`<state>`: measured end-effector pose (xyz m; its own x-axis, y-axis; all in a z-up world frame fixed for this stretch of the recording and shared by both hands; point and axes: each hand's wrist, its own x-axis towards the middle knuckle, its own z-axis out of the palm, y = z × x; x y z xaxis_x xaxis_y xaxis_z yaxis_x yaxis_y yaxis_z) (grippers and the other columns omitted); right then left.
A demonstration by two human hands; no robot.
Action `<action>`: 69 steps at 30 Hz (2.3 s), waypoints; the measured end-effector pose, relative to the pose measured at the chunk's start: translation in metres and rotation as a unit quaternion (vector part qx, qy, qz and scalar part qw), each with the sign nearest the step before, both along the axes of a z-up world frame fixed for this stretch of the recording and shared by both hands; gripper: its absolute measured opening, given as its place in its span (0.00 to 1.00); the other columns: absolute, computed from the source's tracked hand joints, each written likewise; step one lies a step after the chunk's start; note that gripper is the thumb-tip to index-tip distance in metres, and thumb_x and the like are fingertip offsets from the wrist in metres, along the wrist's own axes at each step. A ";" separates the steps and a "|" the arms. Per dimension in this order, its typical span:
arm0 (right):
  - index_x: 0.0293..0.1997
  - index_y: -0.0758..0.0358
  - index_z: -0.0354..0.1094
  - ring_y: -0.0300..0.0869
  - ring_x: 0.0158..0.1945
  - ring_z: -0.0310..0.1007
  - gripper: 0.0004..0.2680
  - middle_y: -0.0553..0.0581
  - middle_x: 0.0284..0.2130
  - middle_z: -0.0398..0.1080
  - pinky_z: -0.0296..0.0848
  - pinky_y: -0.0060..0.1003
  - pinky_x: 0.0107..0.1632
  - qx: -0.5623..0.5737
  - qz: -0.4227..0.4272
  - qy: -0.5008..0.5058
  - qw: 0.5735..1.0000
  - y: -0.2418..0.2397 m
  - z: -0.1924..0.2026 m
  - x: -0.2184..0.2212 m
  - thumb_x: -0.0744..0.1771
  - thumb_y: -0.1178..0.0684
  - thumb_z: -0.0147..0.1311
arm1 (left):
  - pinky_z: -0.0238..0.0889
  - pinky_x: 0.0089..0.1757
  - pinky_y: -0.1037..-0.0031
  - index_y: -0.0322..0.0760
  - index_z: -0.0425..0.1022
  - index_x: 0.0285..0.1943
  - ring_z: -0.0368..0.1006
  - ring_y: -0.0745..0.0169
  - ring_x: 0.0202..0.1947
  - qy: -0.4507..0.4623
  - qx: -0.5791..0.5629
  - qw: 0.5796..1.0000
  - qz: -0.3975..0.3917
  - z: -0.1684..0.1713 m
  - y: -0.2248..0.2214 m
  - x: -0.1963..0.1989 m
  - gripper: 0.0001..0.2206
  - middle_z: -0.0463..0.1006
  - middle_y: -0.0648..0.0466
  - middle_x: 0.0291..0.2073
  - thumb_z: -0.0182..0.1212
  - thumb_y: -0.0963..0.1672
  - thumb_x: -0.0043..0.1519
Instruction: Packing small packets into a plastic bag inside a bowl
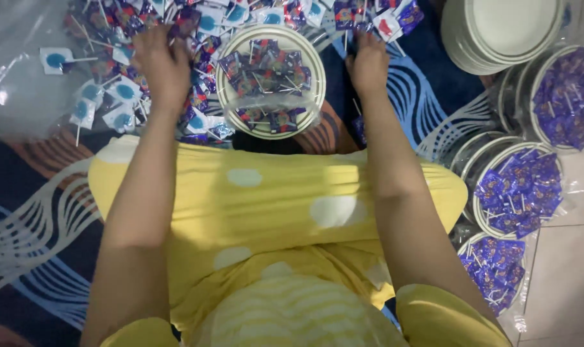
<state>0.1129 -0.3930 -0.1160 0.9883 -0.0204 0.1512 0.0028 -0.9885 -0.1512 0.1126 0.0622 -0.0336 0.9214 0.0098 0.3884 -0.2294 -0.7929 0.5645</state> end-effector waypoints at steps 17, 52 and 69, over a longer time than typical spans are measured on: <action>0.56 0.58 0.64 0.61 0.46 0.76 0.18 0.65 0.41 0.74 0.79 0.55 0.48 -0.020 -0.077 0.073 0.994 0.027 -0.006 -0.097 0.64 0.48 0.63 | 0.69 0.48 0.54 0.46 0.71 0.52 0.79 0.41 0.48 0.261 0.032 0.910 -0.322 -0.017 -0.089 -0.109 0.08 0.82 0.47 0.39 0.58 0.42 0.64; 0.39 0.50 0.72 0.46 0.49 0.70 0.04 0.49 0.37 0.72 0.72 0.39 0.46 0.028 0.288 -0.122 0.950 0.152 0.034 -0.141 0.67 0.52 0.50 | 0.70 0.44 0.55 0.46 0.82 0.42 0.78 0.42 0.42 0.137 -0.126 0.975 0.118 -0.036 0.048 -0.058 0.08 0.80 0.49 0.33 0.59 0.48 0.61; 0.44 0.61 0.73 0.50 0.45 0.75 0.05 0.58 0.40 0.76 0.69 0.43 0.49 0.305 0.074 -0.104 0.944 0.108 0.108 -0.107 0.68 0.59 0.50 | 0.56 0.43 0.44 0.37 0.69 0.67 0.62 0.39 0.57 0.094 0.203 0.973 0.052 -0.023 -0.001 -0.018 0.22 0.68 0.42 0.59 0.60 0.47 0.64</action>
<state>0.0056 -0.2848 -0.0078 0.9372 -0.0308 0.3475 0.2266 -0.7037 -0.6734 0.0942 0.0611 -0.0564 0.9787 -0.0127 0.2051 -0.0595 -0.9728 0.2238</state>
